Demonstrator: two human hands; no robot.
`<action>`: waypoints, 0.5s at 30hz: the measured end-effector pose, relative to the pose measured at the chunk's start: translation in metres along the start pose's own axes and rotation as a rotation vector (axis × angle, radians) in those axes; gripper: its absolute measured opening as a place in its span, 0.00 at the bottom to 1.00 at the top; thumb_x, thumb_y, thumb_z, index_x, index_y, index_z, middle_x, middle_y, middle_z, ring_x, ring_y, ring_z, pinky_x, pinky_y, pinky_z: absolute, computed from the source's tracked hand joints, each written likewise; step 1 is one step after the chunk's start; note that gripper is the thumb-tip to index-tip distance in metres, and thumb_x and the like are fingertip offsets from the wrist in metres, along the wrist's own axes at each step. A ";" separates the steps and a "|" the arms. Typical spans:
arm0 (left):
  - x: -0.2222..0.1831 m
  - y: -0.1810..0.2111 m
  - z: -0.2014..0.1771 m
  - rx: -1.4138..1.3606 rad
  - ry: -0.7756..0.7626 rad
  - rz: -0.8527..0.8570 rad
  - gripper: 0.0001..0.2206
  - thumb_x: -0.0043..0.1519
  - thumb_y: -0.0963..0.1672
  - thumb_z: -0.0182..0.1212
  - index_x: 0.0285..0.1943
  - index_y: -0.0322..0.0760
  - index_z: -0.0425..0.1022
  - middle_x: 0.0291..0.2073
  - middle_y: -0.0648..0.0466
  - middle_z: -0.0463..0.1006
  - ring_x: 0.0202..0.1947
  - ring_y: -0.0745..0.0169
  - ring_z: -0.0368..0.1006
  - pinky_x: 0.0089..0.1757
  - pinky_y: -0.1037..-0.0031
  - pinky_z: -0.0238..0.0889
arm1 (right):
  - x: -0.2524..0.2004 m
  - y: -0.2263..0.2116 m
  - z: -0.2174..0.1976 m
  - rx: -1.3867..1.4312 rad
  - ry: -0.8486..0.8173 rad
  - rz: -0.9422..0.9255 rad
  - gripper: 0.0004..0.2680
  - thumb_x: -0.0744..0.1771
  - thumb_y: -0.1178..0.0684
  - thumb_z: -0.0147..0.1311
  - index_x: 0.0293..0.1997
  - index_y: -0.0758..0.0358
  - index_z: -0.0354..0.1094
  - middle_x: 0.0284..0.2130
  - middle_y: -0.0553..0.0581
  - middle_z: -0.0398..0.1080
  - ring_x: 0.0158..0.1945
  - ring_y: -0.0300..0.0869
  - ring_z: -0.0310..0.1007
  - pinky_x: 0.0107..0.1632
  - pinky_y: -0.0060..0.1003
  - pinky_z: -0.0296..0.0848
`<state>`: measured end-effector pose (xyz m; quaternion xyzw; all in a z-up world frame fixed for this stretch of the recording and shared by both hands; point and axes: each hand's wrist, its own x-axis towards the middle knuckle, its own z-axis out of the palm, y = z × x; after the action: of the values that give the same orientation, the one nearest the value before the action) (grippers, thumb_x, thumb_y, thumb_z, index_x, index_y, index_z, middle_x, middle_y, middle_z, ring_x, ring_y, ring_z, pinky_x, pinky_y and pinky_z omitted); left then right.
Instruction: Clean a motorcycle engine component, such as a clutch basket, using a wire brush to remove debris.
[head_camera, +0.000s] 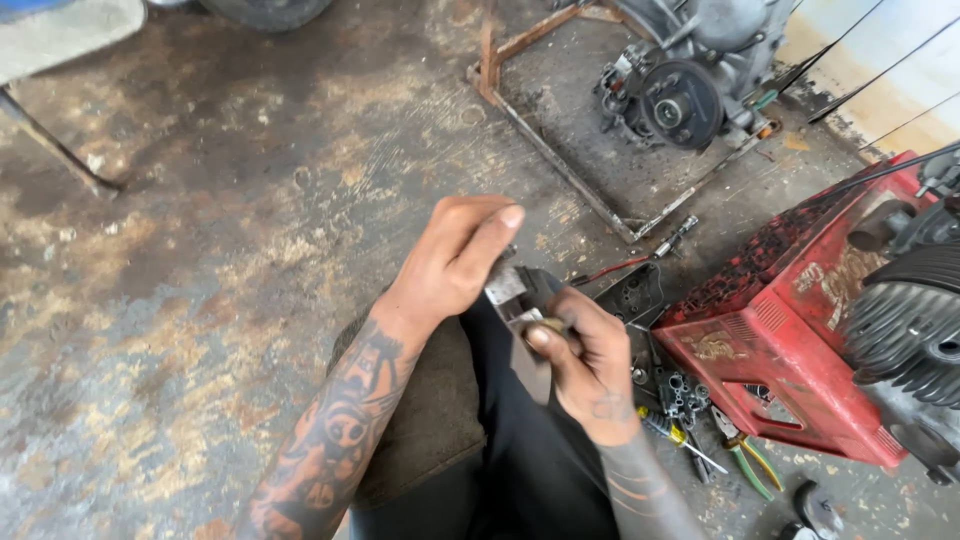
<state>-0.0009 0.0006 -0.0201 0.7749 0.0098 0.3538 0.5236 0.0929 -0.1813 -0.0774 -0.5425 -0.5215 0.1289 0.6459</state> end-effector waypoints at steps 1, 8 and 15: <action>-0.001 -0.004 -0.001 0.002 -0.010 0.010 0.20 0.71 0.43 0.46 0.22 0.35 0.68 0.18 0.48 0.68 0.22 0.52 0.66 0.33 0.65 0.66 | 0.011 -0.003 0.003 -0.002 0.011 -0.009 0.11 0.68 0.49 0.58 0.29 0.63 0.67 0.22 0.53 0.61 0.24 0.37 0.58 0.27 0.35 0.61; -0.001 0.011 0.004 0.102 0.041 -0.100 0.18 0.73 0.46 0.44 0.29 0.34 0.69 0.23 0.47 0.68 0.27 0.57 0.65 0.35 0.67 0.66 | -0.004 0.034 0.022 0.248 0.320 0.023 0.13 0.72 0.58 0.43 0.30 0.74 0.66 0.20 0.59 0.65 0.28 0.39 0.67 0.36 0.25 0.67; 0.005 0.046 0.036 0.299 0.054 -0.142 0.12 0.70 0.47 0.41 0.46 0.34 0.67 0.41 0.49 0.70 0.37 0.54 0.67 0.43 0.65 0.63 | -0.018 0.040 0.034 0.568 0.678 0.341 0.11 0.71 0.51 0.45 0.43 0.70 0.70 0.36 0.58 0.71 0.41 0.41 0.67 0.49 0.35 0.66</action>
<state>0.0067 -0.0468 0.0134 0.8319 0.1311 0.3312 0.4256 0.0734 -0.1604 -0.1253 -0.4340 -0.1287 0.1861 0.8720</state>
